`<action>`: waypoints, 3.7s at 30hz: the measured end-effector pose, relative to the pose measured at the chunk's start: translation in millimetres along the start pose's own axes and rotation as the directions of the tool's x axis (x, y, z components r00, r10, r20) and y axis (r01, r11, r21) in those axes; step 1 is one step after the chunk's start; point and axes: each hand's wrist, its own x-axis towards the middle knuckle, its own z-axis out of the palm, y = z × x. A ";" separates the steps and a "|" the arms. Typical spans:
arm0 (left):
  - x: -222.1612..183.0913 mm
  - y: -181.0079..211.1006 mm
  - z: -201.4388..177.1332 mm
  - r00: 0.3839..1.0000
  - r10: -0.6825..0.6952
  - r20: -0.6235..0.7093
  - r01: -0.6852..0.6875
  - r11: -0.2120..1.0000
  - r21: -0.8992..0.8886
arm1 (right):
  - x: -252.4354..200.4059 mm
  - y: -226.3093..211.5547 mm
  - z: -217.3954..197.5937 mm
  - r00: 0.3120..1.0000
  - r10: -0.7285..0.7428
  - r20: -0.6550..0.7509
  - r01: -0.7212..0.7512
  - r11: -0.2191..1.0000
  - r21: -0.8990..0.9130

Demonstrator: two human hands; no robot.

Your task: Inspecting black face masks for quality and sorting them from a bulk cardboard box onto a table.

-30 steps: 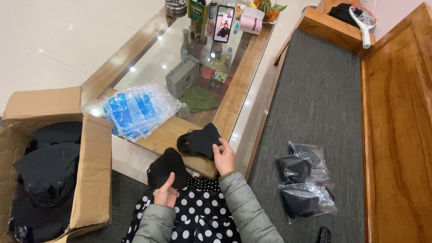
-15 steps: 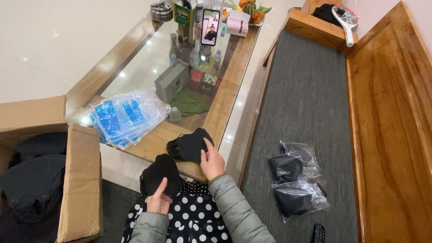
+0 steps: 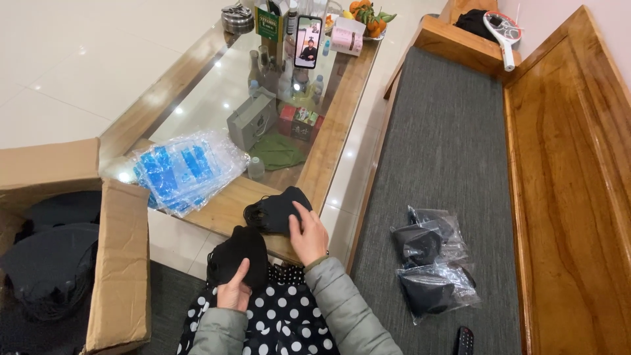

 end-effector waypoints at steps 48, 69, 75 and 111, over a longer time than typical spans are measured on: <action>9.8 5.6 -9.1 0.999 -0.027 0.043 0.032 0.993 -0.112 | 18.1 34.4 20.9 0.974 0.224 -0.040 -0.193 0.907 0.373; 12.4 -3.5 -5.8 1.000 -0.005 -0.028 0.003 0.997 -0.074 | 11.7 45.4 26.2 0.999 -0.045 -0.019 0.045 0.998 -0.042; 44.7 -27.8 -26.4 1.000 0.010 -0.023 -0.011 1.000 -0.017 | 12.8 42.7 22.2 0.999 -0.038 0.010 0.039 0.998 -0.056; 49.2 -30.5 -41.5 0.998 0.026 0.059 -0.028 0.999 0.024 | -47.1 -45.1 6.2 0.781 -0.620 -0.074 0.613 0.739 0.279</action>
